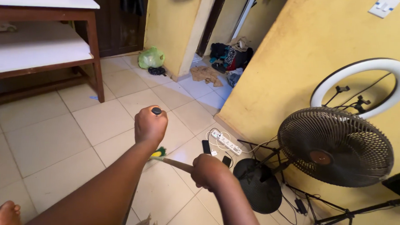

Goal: The recorder is attempting to assemble or fix a mop and broom handle by screwing parts together.

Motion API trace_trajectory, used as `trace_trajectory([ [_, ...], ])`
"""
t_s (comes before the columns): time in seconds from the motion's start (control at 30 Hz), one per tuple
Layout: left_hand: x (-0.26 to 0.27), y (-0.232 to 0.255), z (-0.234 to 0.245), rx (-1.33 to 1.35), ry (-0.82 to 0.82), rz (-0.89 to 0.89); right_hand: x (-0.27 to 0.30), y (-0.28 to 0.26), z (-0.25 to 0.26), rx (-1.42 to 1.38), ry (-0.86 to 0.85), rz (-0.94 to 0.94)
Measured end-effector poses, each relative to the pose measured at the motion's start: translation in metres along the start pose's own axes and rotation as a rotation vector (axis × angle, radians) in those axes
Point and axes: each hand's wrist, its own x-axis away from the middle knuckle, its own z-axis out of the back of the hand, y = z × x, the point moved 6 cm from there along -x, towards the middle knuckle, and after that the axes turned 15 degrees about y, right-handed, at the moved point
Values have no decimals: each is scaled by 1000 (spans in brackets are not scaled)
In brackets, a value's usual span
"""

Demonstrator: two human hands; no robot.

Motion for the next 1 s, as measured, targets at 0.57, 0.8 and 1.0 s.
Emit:
trace_trajectory([
  [0.57,23,14,-42,8,-81,-14,-16,3,-3,-30,40,39],
  [0.8,19,14,-46,-16,-96,24,-32,13,-64,48,159,135],
  [1.0,15,11,-49,-19,-87,4,-52,31,-51,-81,273,138],
])
